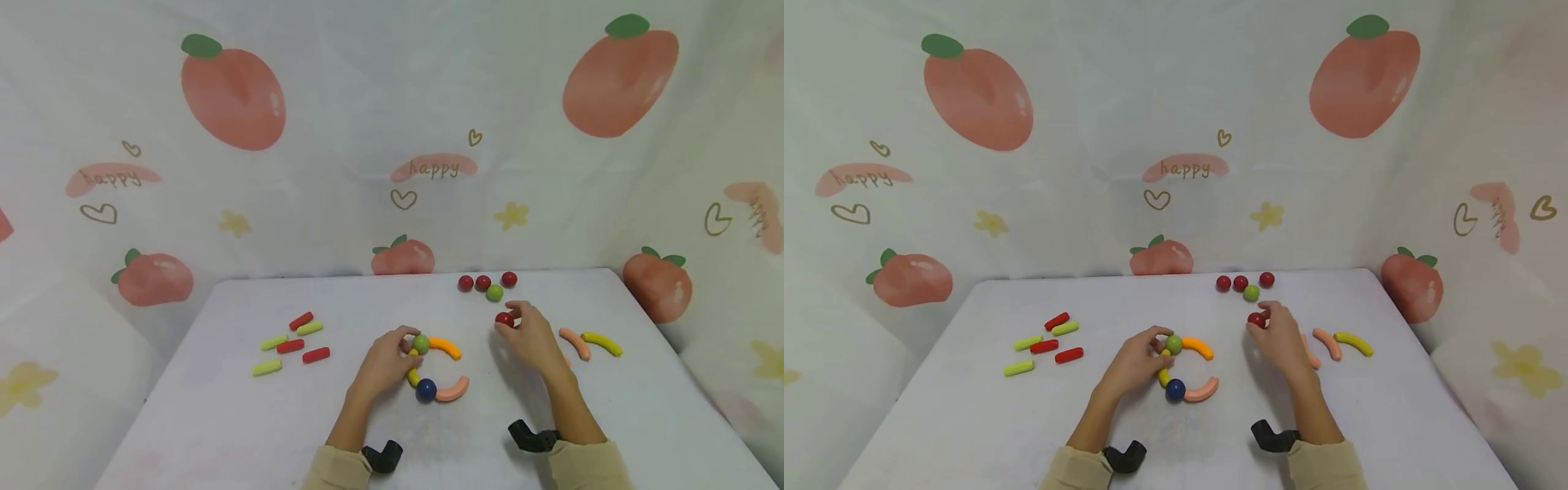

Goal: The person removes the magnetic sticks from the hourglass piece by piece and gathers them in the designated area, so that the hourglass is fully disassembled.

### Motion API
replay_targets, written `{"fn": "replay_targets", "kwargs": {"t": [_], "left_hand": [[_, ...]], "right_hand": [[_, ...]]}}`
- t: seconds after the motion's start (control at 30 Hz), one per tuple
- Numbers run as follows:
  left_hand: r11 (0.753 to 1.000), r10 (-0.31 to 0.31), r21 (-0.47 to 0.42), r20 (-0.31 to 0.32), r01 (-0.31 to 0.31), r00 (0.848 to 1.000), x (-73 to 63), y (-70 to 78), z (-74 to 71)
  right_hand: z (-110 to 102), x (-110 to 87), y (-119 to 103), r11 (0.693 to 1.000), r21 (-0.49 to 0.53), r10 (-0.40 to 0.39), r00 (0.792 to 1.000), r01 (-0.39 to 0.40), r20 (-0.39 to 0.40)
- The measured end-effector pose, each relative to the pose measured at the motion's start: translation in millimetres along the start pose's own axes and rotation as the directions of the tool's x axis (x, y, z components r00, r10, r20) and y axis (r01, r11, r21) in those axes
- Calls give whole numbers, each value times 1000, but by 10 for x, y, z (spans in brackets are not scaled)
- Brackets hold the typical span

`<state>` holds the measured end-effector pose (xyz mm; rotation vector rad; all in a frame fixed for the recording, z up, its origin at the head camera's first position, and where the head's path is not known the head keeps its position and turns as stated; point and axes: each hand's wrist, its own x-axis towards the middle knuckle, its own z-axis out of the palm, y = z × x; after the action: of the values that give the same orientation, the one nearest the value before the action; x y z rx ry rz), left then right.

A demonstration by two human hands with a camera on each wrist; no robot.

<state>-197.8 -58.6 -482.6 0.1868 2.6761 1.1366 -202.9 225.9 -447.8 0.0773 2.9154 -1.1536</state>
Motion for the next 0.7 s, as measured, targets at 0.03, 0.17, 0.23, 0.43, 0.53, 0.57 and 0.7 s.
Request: {"fn": "replay_targets", "kwargs": {"t": [0.03, 0.17, 0.23, 0.43, 0.53, 0.57, 0.7], "left_hand": [[1000, -2, -4, 3, 2, 1000, 3, 11, -12], [1000, 7, -5, -3, -7, 1000, -2, 48, -50], [1000, 15, -13, 2, -15, 1000, -10, 55, -52], [996, 34, -77, 22, -33, 999, -36, 51, -19], [996, 31, -89, 30, -28, 999, -44, 38, -4], [996, 29, -88, 33, -26, 999, -45, 34, -4], [995, 24, -100, 41, -20, 999, -45, 25, -31]], "right_hand": [[-40, 79, 12, 1000, -4, 24, 1000, -24, -14], [-176, 424, 80, 996, -9, 84, 995, -85, -51], [-224, 555, 141, 993, -1, 115, 992, -115, -46], [-211, 763, 313, 985, -15, 171, 985, -170, 2], [-169, 797, 347, 987, -48, 152, 988, -152, 13], [-164, 796, 345, 988, -57, 144, 990, -143, 13], [-193, 731, 263, 990, -108, 84, 996, -87, -31]]}}
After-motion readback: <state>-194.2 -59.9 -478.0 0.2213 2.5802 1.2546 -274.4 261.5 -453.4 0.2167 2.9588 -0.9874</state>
